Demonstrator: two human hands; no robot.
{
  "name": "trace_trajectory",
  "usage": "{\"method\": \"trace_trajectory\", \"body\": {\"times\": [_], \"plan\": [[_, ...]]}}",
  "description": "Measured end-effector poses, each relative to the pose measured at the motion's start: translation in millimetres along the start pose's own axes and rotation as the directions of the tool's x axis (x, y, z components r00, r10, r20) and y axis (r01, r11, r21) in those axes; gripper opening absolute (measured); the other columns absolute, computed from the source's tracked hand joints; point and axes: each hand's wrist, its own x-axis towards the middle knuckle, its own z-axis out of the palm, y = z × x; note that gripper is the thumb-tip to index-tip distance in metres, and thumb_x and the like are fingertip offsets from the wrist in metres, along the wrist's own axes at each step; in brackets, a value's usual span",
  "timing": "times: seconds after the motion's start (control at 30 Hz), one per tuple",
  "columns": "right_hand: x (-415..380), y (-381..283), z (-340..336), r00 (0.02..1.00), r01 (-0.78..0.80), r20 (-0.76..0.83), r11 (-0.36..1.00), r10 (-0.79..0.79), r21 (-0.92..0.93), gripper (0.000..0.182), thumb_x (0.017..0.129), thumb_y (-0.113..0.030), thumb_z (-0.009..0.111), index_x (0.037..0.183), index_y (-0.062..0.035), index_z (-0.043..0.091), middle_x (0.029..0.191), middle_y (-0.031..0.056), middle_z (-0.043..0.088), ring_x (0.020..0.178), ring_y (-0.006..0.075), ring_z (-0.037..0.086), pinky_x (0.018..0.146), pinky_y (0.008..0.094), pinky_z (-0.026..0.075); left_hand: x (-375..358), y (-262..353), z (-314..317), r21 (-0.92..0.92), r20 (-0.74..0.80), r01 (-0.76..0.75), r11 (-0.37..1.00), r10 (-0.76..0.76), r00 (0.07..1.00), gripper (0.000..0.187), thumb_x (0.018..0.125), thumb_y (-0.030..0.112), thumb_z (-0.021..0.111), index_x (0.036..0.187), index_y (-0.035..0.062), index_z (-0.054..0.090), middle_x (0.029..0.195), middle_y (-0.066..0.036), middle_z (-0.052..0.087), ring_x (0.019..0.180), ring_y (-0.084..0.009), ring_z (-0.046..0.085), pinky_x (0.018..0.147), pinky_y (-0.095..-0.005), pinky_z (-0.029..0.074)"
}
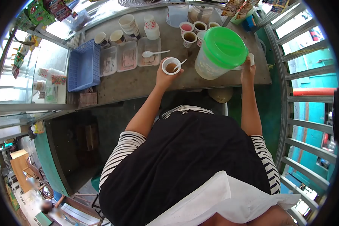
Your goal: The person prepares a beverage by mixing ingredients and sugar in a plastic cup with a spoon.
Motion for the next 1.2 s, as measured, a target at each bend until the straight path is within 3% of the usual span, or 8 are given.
{"method": "trace_trajectory", "body": {"times": [0.07,0.13,0.27,0.33,0.53,0.77,0.83,1.2], "plan": [[3,8,-9,0.994,-0.006,0.107,0.998,0.012,-0.057,0.036,0.098,-0.034,0.062,0.112,-0.0003,0.060,0.092,0.0054,0.063,0.080,0.0109,0.057,0.070,0.0274,0.044,-3,-12,9,0.031,-0.053,-0.012,0.999,0.013,0.998,0.073,0.066,0.020,0.093,0.124,0.0027,0.051,0.110,-0.006,0.064,0.100,-0.0149,0.063,0.090,-0.0303,0.050],[2,-17,13,0.999,0.051,-0.015,0.999,-0.052,-0.014,0.025,0.092,-0.023,0.071,0.100,0.0005,0.067,0.075,0.0009,0.062,0.066,0.0066,0.053,0.058,0.0235,0.040,-5,-16,14,0.077,-0.110,-0.034,0.996,0.043,0.993,0.072,0.066,0.021,0.093,0.123,0.0024,0.053,0.111,-0.007,0.066,0.101,-0.0160,0.063,0.090,-0.0311,0.050],[20,-55,34,0.997,0.072,0.039,0.975,-0.065,-0.211,0.027,0.086,-0.021,0.078,0.095,0.0019,0.068,0.077,0.0011,0.064,0.064,0.0071,0.055,0.057,0.0240,0.043,-2,-33,18,0.170,-0.164,-0.038,0.985,0.066,0.984,0.070,0.065,0.023,0.093,0.121,0.0028,0.055,0.108,-0.007,0.068,0.098,-0.0165,0.065,0.089,-0.0317,0.051],[19,-77,52,0.962,0.245,0.216,0.878,-0.167,-0.412,0.035,0.079,-0.027,0.084,0.090,0.0013,0.068,0.077,0.0010,0.066,0.067,0.0075,0.058,0.060,0.0245,0.047,-3,-32,18,0.205,-0.169,-0.017,0.979,0.052,0.984,0.070,0.066,0.024,0.093,0.121,0.0034,0.055,0.108,-0.008,0.068,0.098,-0.0164,0.065,0.088,-0.0318,0.051],[16,-113,79,0.886,0.375,0.463,0.647,-0.037,-0.665,0.045,0.069,-0.037,0.090,0.087,-0.0007,0.070,0.074,0.0047,0.069,0.067,0.0085,0.063,0.061,0.0263,0.051,-6,-32,13,0.260,-0.121,-0.026,0.965,0.059,0.991,0.070,0.067,0.026,0.091,0.123,0.0036,0.056,0.113,-0.011,0.069,0.105,-0.0204,0.066,0.092,-0.0347,0.051],[19,-110,97,0.844,0.377,0.537,0.709,0.002,-0.596,0.052,0.068,-0.040,0.090,0.092,0.0007,0.070,0.075,0.0062,0.069,0.067,0.0105,0.064,0.062,0.0282,0.052,-7,-32,14,0.274,-0.098,-0.067,0.959,0.097,0.990,0.066,0.069,0.021,0.087,0.125,0.0046,0.056,0.115,-0.013,0.068,0.107,-0.0266,0.066,0.091,-0.0373,0.051],[12,-117,109,0.823,0.452,0.567,0.592,0.010,-0.667,0.058,0.067,-0.045,0.089,0.097,0.0009,0.070,0.076,0.0079,0.070,0.067,0.0119,0.065,0.063,0.0288,0.053,-6,-32,13,0.279,-0.113,-0.089,0.956,0.125,0.986,0.063,0.070,0.019,0.085,0.124,0.0054,0.057,0.115,-0.013,0.068,0.108,-0.0261,0.066,0.092,-0.0371,0.052],[-1,-131,141,0.748,0.579,0.663,0.466,0.024,-0.670,0.059,0.066,-0.049,0.087,0.091,0.0012,0.069,0.072,0.0108,0.068,0.063,0.0177,0.065,0.062,0.0312,0.051,-5,-37,13,0.267,-0.123,-0.039,0.963,0.074,0.990,0.058,0.070,0.021,0.084,0.121,0.0061,0.061,0.115,-0.013,0.068,0.107,-0.0264,0.067,0.091,-0.0369,0.052]]}}
